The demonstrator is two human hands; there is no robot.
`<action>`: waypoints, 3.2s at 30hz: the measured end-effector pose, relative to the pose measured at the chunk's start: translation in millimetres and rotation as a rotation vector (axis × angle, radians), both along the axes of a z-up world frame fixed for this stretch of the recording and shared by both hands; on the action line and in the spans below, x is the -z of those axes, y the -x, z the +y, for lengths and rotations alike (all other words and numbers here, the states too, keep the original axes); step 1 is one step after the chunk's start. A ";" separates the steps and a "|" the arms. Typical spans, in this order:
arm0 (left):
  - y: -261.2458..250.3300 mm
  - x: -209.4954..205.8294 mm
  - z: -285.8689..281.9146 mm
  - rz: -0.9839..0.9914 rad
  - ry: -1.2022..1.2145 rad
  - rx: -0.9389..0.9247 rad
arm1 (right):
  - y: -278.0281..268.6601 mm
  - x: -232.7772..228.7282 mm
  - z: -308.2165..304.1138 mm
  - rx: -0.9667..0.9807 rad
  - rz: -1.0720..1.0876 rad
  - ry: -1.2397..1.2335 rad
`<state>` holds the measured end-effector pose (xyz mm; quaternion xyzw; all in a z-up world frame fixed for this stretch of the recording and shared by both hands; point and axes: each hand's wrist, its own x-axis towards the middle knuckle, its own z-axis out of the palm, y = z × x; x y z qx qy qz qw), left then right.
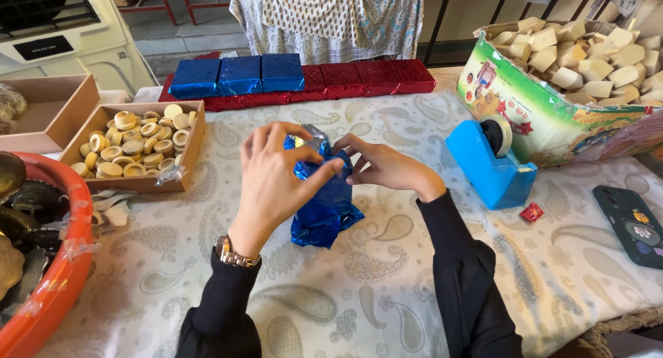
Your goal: Manually wrap small items in blue decorative foil on a table.
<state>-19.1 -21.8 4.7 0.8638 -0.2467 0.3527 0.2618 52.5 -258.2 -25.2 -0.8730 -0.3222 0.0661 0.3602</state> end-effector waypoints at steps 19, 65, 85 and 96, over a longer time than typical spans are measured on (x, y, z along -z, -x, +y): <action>-24.8 22.1 -3.3 0.024 0.434 -0.067 | 13.9 -7.6 10.4 0.023 -0.087 -0.005; -67.5 68.3 -1.9 0.335 0.405 0.249 | -42.7 39.5 -22.2 -0.027 -0.064 -0.287; 67.3 -44.3 71.5 0.663 0.319 0.961 | -22.4 22.0 -5.6 0.000 -0.057 -0.273; 59.8 -43.1 72.4 0.741 0.144 0.879 | -17.7 17.0 -5.2 -0.021 -0.141 -0.239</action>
